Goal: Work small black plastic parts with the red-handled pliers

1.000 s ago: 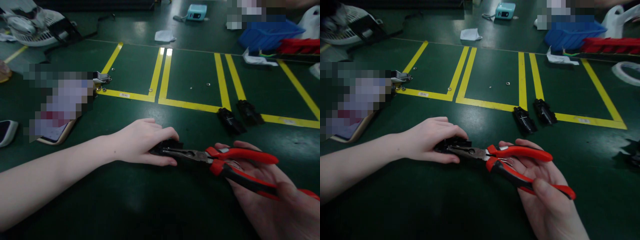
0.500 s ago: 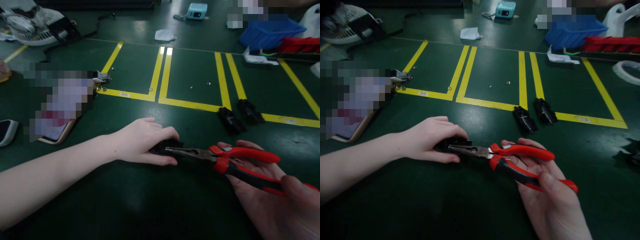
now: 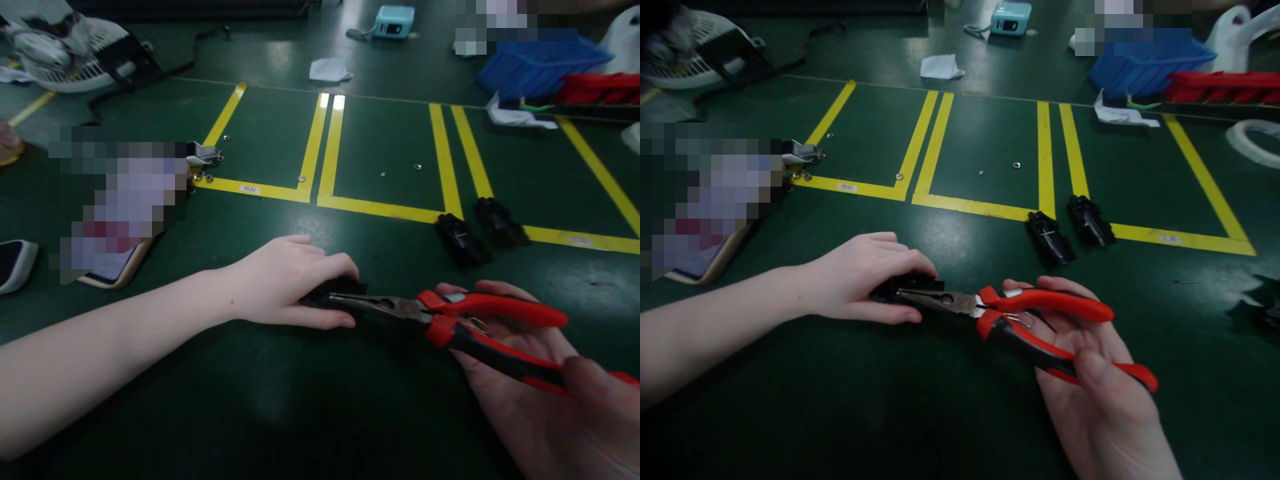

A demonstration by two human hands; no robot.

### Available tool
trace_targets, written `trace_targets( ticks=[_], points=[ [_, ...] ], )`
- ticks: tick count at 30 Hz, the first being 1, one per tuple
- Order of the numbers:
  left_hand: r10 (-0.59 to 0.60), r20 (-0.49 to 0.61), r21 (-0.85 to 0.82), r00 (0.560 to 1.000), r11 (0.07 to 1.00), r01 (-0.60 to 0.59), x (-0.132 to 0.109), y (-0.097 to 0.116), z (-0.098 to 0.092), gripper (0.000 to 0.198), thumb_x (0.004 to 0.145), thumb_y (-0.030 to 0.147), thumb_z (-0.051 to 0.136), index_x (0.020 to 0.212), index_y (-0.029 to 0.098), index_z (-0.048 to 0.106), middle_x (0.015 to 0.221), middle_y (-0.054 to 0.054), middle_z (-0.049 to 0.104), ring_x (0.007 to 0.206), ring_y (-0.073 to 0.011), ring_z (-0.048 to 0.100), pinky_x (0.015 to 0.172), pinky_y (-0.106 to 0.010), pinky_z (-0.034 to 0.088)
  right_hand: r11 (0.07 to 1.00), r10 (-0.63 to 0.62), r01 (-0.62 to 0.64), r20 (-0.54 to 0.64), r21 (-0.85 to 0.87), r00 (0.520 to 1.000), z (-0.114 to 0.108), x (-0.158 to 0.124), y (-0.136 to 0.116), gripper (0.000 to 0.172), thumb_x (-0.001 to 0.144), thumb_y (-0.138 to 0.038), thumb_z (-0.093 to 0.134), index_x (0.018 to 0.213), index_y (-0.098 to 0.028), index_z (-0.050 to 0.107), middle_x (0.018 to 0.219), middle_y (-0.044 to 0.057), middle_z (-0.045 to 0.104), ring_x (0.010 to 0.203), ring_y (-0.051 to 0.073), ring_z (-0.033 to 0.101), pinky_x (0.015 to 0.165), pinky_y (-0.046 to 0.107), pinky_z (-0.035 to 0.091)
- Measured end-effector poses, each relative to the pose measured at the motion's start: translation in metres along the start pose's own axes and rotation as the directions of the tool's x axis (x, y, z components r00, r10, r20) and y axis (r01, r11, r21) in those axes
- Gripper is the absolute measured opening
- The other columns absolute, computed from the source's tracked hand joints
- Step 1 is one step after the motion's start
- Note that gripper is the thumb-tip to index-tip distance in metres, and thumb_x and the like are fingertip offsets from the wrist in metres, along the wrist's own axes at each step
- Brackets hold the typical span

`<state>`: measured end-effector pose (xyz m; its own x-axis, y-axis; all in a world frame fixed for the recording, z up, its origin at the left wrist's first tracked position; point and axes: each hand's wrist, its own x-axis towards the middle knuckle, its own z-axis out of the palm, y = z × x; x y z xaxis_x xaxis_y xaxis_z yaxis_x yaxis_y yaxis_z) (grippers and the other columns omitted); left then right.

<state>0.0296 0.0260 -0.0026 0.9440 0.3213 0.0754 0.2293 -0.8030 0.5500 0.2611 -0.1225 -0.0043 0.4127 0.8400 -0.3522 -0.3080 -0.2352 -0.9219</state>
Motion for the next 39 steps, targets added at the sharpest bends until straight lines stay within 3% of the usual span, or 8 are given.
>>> trace_targets(
  ticks=[3, 15, 20, 29, 35, 39],
  points=[
    [-0.004, 0.003, 0.002, 1.000, 1.000, 0.004, 0.000, 0.000, 0.000, 0.040, 0.095, 0.053, 0.055, 0.113, 0.018, 0.057, 0.094, -0.001, 0.071, 0.073, -0.0141, 0.061, 0.073, -0.028, 0.039, 1.000, -0.007, 0.007, -0.023, 0.009, 1.000, 0.001, -0.001, 0.000, 0.041, 0.069, -0.061, 0.071, 0.101, -0.036, 0.072, 0.115, 0.003, 0.074, 0.116, 0.031, 0.066, 0.101, 0.046, 0.052],
    [-0.020, 0.009, -0.011, 1.000, 1.000, 0.020, 0.000, 0.001, 0.000, 0.038, 0.096, 0.052, 0.055, 0.113, 0.018, 0.057, 0.093, 0.000, 0.071, 0.074, -0.0134, 0.062, 0.073, -0.028, 0.040, 1.000, 0.028, -0.028, -0.057, 0.012, 0.998, 0.003, 0.001, -0.003, 0.046, 0.064, -0.061, 0.075, 0.101, -0.034, 0.072, 0.116, 0.004, 0.074, 0.116, 0.031, 0.066, 0.102, 0.047, 0.052],
    [-0.013, 0.016, 0.013, 1.000, 1.000, 0.013, 0.000, 0.001, -0.001, 0.038, 0.096, 0.053, 0.054, 0.114, 0.019, 0.056, 0.094, 0.000, 0.071, 0.075, -0.0132, 0.063, 0.074, -0.028, 0.040, 1.000, -0.014, 0.014, 0.000, -0.008, 1.000, 0.008, 0.002, -0.004, 0.047, 0.056, -0.058, 0.080, 0.097, -0.035, 0.073, 0.109, 0.005, 0.075, 0.105, 0.033, 0.070, 0.091, 0.049, 0.059],
    [-0.008, 0.003, -0.002, 1.000, 1.000, 0.008, 0.000, 0.001, -0.001, 0.038, 0.095, 0.052, 0.055, 0.113, 0.018, 0.057, 0.093, -0.001, 0.071, 0.073, -0.0138, 0.062, 0.073, -0.027, 0.039, 1.000, -0.003, 0.003, -0.027, -0.018, 1.000, 0.002, -0.002, -0.001, 0.040, 0.073, -0.060, 0.067, 0.105, -0.036, 0.070, 0.118, 0.003, 0.072, 0.119, 0.033, 0.063, 0.107, 0.054, 0.047],
    [-0.001, 0.008, -0.007, 1.000, 1.000, 0.001, 0.001, 0.001, 0.000, 0.039, 0.095, 0.051, 0.056, 0.114, 0.017, 0.057, 0.093, 0.000, 0.071, 0.073, -0.0135, 0.062, 0.073, -0.028, 0.039, 1.000, -0.002, 0.002, -0.051, -0.007, 0.999, 0.005, -0.002, -0.002, 0.041, 0.069, -0.059, 0.071, 0.101, -0.034, 0.071, 0.116, 0.004, 0.073, 0.116, 0.032, 0.065, 0.103, 0.049, 0.052],
    [0.007, 0.016, -0.004, 1.000, 1.000, -0.007, 0.000, 0.000, 0.000, 0.040, 0.095, 0.052, 0.056, 0.114, 0.017, 0.057, 0.096, -0.002, 0.071, 0.076, -0.0144, 0.064, 0.074, -0.028, 0.039, 1.000, -0.006, 0.006, -0.003, -0.020, 1.000, 0.010, -0.003, -0.006, 0.042, 0.065, -0.056, 0.075, 0.100, -0.034, 0.071, 0.112, 0.005, 0.074, 0.105, 0.032, 0.070, 0.094, 0.049, 0.058]
  ],
)
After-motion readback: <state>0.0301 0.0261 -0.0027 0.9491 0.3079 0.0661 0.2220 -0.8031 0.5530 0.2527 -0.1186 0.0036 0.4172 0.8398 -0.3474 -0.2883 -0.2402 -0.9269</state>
